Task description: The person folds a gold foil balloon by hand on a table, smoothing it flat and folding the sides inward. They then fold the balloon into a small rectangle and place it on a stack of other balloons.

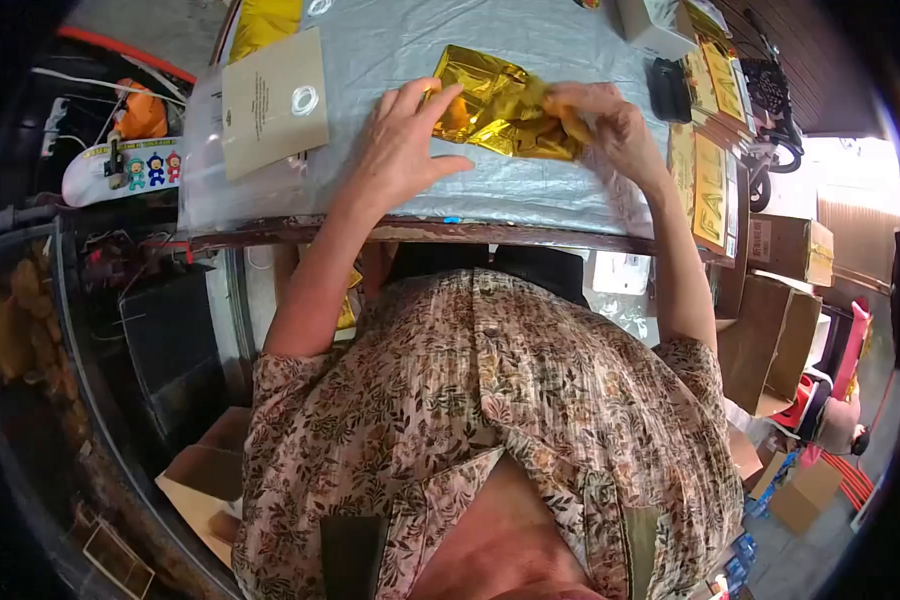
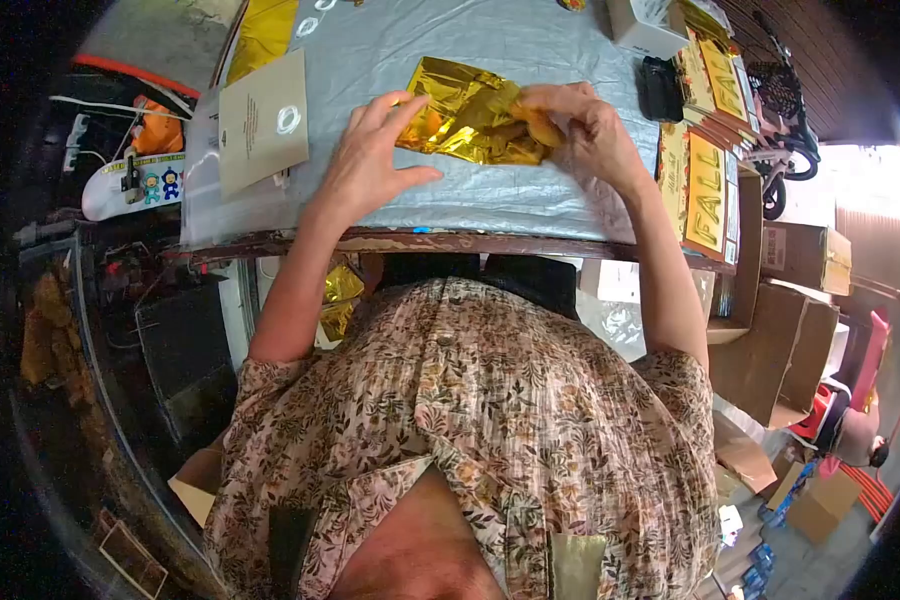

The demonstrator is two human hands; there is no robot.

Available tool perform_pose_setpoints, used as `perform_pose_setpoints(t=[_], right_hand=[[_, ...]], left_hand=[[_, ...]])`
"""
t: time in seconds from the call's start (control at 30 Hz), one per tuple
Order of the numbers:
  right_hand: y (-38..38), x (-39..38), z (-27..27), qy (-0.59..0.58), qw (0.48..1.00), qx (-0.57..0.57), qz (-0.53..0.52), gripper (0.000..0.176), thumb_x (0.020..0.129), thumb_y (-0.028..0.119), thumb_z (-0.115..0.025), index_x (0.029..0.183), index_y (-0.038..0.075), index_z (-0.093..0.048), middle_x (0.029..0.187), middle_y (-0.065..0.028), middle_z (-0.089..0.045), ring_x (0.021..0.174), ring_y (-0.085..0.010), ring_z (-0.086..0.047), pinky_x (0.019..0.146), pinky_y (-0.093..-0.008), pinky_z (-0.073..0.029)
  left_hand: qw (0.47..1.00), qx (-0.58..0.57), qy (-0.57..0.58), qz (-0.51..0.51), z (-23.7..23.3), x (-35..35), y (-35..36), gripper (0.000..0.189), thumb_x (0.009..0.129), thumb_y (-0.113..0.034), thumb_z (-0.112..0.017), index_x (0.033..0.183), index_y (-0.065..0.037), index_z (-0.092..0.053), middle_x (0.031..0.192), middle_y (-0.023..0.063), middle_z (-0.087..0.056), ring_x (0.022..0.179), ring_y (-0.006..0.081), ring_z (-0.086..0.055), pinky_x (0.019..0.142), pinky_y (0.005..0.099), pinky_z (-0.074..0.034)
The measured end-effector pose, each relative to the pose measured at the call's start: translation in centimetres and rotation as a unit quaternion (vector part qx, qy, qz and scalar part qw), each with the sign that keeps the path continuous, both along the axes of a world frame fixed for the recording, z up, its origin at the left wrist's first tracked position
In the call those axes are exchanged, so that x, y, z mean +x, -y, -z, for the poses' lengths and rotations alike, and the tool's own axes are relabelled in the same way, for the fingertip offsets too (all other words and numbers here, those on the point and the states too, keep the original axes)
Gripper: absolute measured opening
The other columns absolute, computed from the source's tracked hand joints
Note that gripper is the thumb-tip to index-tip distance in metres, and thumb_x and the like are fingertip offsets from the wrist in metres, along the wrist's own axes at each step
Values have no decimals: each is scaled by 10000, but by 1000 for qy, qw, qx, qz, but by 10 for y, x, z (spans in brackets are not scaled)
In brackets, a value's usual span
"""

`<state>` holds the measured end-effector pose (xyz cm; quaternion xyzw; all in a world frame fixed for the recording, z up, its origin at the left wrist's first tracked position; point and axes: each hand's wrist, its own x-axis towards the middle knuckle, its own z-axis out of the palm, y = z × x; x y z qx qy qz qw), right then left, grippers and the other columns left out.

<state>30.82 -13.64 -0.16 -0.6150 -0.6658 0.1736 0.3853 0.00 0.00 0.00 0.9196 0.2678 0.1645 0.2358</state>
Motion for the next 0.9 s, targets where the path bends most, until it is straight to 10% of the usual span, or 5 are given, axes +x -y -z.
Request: perform_pose_setpoints(t=[0.23,0.6,0.9], right_hand=[[19,2,-4,109,993,-12,-30,501,815,-175,-493,1201,46,-722,1268,-121,-739,1103,-344,-665,979,-406,-535],[29,-14,1,-100,991,-66,66,663,849,-31,-510,1488,135,-577,1149,-128,-686,932,-177,-635,867,-307,-516],[36,-22,-3,-24,987,-95,124,515,817,-94,-485,1274,1,-701,1250,-167,-703,1046,-241,-699,918,-315,-527]], left_hand=[[999,12,40,-2,11,3,-17,710,846,-239,-862,1465,-55,-566,1446,145,-575,1301,335,-583,1089,416,-491],[989,95,110,16,22,15,-37,413,908,-130,-714,1299,-12,-659,1277,158,-686,1119,374,-677,945,430,-557],[951,-195,187,-148,53,27,-85,233,986,-151,-678,1142,12,-738,924,128,-775,760,167,-737,750,319,-593]])
